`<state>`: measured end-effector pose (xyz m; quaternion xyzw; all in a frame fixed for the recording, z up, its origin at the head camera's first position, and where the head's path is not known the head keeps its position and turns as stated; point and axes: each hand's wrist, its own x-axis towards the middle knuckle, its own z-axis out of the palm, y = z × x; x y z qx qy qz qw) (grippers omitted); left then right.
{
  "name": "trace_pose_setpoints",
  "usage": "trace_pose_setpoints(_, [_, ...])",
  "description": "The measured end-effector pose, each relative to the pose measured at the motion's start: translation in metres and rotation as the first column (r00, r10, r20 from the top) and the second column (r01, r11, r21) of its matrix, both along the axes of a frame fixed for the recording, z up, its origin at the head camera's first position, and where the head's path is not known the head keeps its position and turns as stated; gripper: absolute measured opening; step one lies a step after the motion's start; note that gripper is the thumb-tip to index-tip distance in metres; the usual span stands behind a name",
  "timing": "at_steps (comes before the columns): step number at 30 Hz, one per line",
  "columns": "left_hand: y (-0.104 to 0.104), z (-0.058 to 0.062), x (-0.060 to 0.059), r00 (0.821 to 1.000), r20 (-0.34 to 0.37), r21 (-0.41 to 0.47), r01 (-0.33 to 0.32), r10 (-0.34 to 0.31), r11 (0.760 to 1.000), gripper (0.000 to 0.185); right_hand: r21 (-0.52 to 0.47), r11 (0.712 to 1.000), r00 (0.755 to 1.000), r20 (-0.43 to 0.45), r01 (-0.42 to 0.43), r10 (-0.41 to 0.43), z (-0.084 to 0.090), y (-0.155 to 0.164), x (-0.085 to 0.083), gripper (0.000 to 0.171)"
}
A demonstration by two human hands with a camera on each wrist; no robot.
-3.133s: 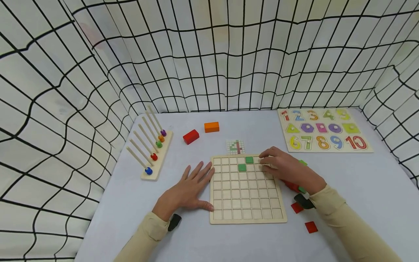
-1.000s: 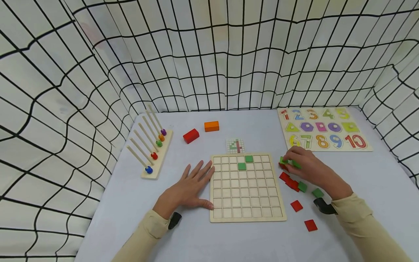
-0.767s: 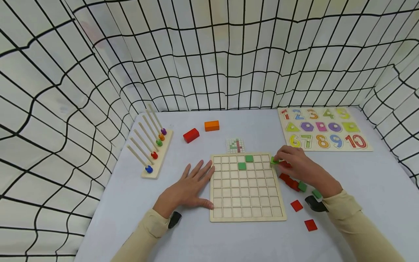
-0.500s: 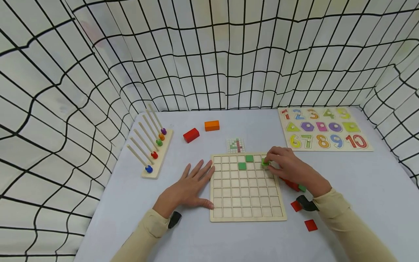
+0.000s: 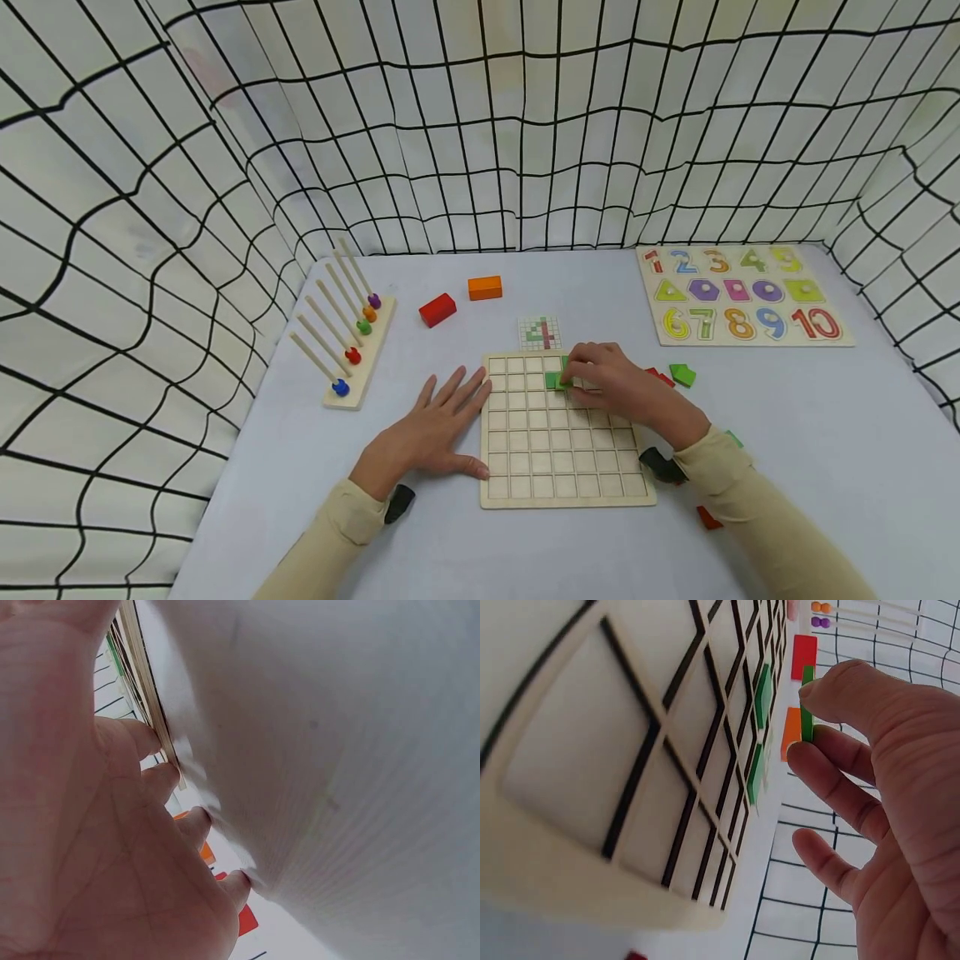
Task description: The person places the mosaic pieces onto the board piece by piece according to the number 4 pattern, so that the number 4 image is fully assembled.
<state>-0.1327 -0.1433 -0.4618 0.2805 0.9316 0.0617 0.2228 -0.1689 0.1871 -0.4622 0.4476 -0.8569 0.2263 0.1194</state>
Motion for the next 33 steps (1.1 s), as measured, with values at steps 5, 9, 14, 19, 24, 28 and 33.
trace_pose_setpoints(5, [-0.001,0.0,0.0,1.0,0.0,0.012,0.002,-0.002,1.0,0.125,0.003,0.999,0.999,-0.033,-0.035,0.036,-0.004,-0.015,0.0,0.021])
trace_pose_setpoints(9, [-0.003,0.0,0.0,1.0,-0.003,0.02,0.006,-0.006,1.0,0.125,0.026,0.998,0.997,-0.052,-0.055,0.056,-0.008,-0.028,-0.001,0.019])
trace_pose_setpoints(14, [-0.004,0.0,0.0,1.0,-0.007,0.03,0.01,-0.01,1.0,0.125,0.073,0.996,0.996,-0.071,-0.057,0.062,-0.014,-0.04,0.0,0.013])
trace_pose_setpoints(19, [-0.004,0.0,0.0,1.0,-0.01,0.026,0.015,-0.015,1.0,0.125,0.11,0.993,0.996,-0.076,-0.034,0.043,-0.015,-0.042,0.002,0.011])
trace_pose_setpoints(24, [-0.003,0.002,0.0,1.0,-0.012,0.021,0.011,-0.011,1.0,0.125,0.132,0.991,1.0,-0.025,-0.01,0.013,-0.011,-0.041,0.005,0.009])
trace_pose_setpoints(28, [-0.002,0.003,0.0,1.0,-0.008,0.021,0.012,-0.011,1.0,0.124,0.147,0.989,1.0,0.029,0.006,-0.011,-0.006,-0.04,0.006,0.005])
trace_pose_setpoints(33, [-0.001,0.001,0.0,1.0,-0.003,0.021,0.008,-0.007,1.0,0.125,0.158,0.987,0.997,0.076,-0.013,0.001,-0.005,-0.037,0.006,0.005])
